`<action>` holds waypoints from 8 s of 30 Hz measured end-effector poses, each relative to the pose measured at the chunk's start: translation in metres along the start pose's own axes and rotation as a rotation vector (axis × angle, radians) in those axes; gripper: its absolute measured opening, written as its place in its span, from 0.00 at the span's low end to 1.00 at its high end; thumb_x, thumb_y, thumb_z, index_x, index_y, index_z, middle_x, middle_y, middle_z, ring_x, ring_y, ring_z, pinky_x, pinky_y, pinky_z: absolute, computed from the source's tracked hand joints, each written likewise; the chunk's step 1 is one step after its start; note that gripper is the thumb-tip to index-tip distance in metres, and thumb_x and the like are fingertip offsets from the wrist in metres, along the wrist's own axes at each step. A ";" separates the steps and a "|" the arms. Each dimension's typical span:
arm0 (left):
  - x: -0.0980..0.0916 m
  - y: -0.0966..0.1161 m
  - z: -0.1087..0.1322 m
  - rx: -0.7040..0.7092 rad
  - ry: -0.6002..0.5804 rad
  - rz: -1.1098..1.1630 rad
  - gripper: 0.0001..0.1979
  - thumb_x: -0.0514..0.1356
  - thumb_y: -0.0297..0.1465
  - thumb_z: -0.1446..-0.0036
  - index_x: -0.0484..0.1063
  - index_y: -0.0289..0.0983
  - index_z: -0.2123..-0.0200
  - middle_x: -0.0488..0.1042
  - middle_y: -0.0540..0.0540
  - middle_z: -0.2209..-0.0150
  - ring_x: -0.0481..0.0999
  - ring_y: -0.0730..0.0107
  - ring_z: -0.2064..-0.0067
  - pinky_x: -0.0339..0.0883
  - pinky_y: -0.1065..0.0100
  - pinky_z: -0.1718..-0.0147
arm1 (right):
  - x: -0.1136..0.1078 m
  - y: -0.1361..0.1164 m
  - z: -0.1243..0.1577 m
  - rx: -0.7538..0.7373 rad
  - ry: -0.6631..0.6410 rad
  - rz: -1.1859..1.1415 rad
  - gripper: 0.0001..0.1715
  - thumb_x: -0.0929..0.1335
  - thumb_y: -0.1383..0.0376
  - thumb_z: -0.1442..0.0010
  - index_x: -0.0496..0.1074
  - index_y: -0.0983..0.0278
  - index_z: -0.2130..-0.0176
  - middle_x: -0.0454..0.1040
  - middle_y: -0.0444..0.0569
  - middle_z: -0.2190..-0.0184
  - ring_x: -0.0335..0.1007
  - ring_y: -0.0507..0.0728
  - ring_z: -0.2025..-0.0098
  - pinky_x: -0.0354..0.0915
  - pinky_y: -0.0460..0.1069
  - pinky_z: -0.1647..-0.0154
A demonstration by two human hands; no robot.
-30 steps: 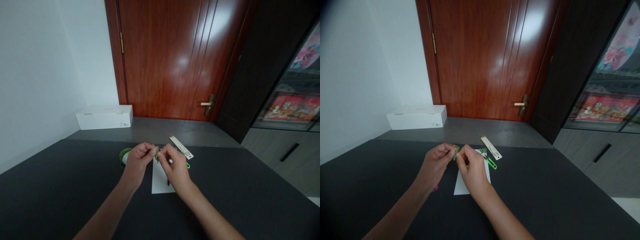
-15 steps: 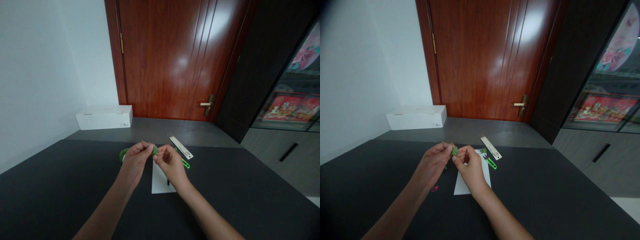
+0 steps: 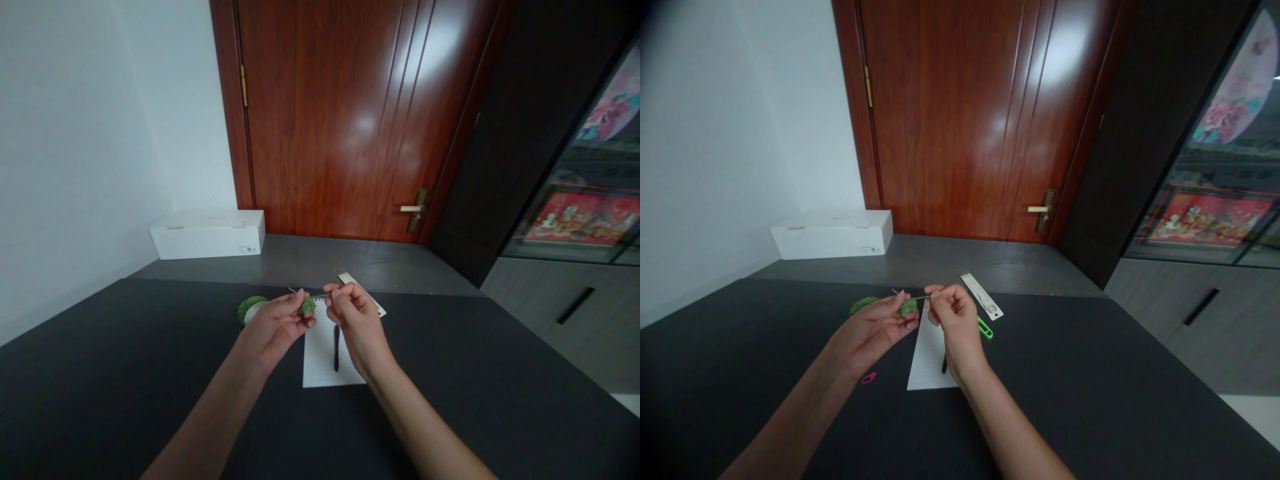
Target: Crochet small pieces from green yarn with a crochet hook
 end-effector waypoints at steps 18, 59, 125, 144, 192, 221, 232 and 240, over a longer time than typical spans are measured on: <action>0.006 -0.014 0.003 -0.207 0.014 0.167 0.10 0.56 0.23 0.35 0.73 0.29 0.70 0.72 0.40 0.72 0.75 0.69 0.72 0.76 0.68 0.69 | 0.000 -0.001 0.002 -0.093 -0.074 0.131 0.09 0.76 0.61 0.45 0.76 0.60 0.65 0.79 0.43 0.74 0.73 0.52 0.77 0.72 0.48 0.74; 0.006 -0.018 0.004 -0.219 0.091 0.193 0.08 0.55 0.23 0.33 0.72 0.26 0.64 0.75 0.38 0.67 0.77 0.69 0.69 0.78 0.68 0.67 | 0.008 -0.013 0.010 -0.336 -0.150 0.505 0.08 0.72 0.69 0.41 0.75 0.60 0.59 0.76 0.46 0.65 0.76 0.55 0.63 0.73 0.50 0.60; 0.022 0.036 0.014 0.337 -0.092 -0.521 0.09 0.69 0.15 0.55 0.80 0.33 0.73 0.81 0.44 0.75 0.77 0.71 0.74 0.70 0.74 0.73 | -0.001 -0.006 -0.008 0.052 -0.055 0.016 0.21 0.79 0.52 0.52 0.71 0.62 0.73 0.72 0.41 0.76 0.58 0.48 0.78 0.57 0.46 0.77; 0.026 0.027 0.012 0.321 -0.217 -0.608 0.04 0.69 0.23 0.52 0.78 0.34 0.71 0.79 0.45 0.75 0.76 0.68 0.75 0.70 0.69 0.72 | -0.004 0.005 -0.011 0.116 -0.018 -0.186 0.19 0.81 0.56 0.55 0.77 0.62 0.66 0.76 0.44 0.74 0.57 0.47 0.79 0.51 0.45 0.80; 0.028 0.043 0.021 0.531 -0.140 -0.656 0.09 0.67 0.23 0.51 0.81 0.36 0.65 0.81 0.49 0.72 0.79 0.72 0.71 0.73 0.71 0.69 | -0.007 0.008 -0.008 0.283 -0.109 -0.148 0.22 0.83 0.60 0.56 0.78 0.63 0.63 0.78 0.40 0.74 0.71 0.47 0.73 0.66 0.44 0.68; 0.032 0.021 0.014 0.315 -0.279 -0.291 0.08 0.74 0.28 0.53 0.79 0.32 0.71 0.79 0.47 0.74 0.75 0.72 0.74 0.69 0.69 0.72 | 0.014 -0.018 0.010 -0.119 -0.028 0.114 0.17 0.76 0.58 0.44 0.67 0.59 0.64 0.72 0.42 0.69 0.69 0.51 0.75 0.70 0.48 0.75; 0.029 0.020 0.011 0.316 -0.292 -0.291 0.09 0.73 0.28 0.52 0.78 0.33 0.68 0.78 0.47 0.74 0.75 0.70 0.75 0.70 0.69 0.74 | 0.015 -0.018 0.009 -0.114 -0.069 0.150 0.15 0.75 0.58 0.42 0.66 0.58 0.64 0.71 0.43 0.68 0.69 0.51 0.74 0.71 0.49 0.75; 0.027 0.020 0.011 0.324 -0.272 -0.311 0.09 0.73 0.28 0.52 0.77 0.33 0.69 0.78 0.48 0.75 0.75 0.70 0.75 0.71 0.68 0.74 | 0.015 -0.024 0.009 -0.158 -0.036 0.188 0.13 0.75 0.60 0.42 0.67 0.58 0.65 0.71 0.43 0.69 0.69 0.52 0.71 0.70 0.48 0.74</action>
Point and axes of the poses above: each hand's wrist, its own z-axis away from the middle knuckle, its own x-axis out of the palm, y = z × x, the point moved 8 cm from there along -z, towards the middle knuckle
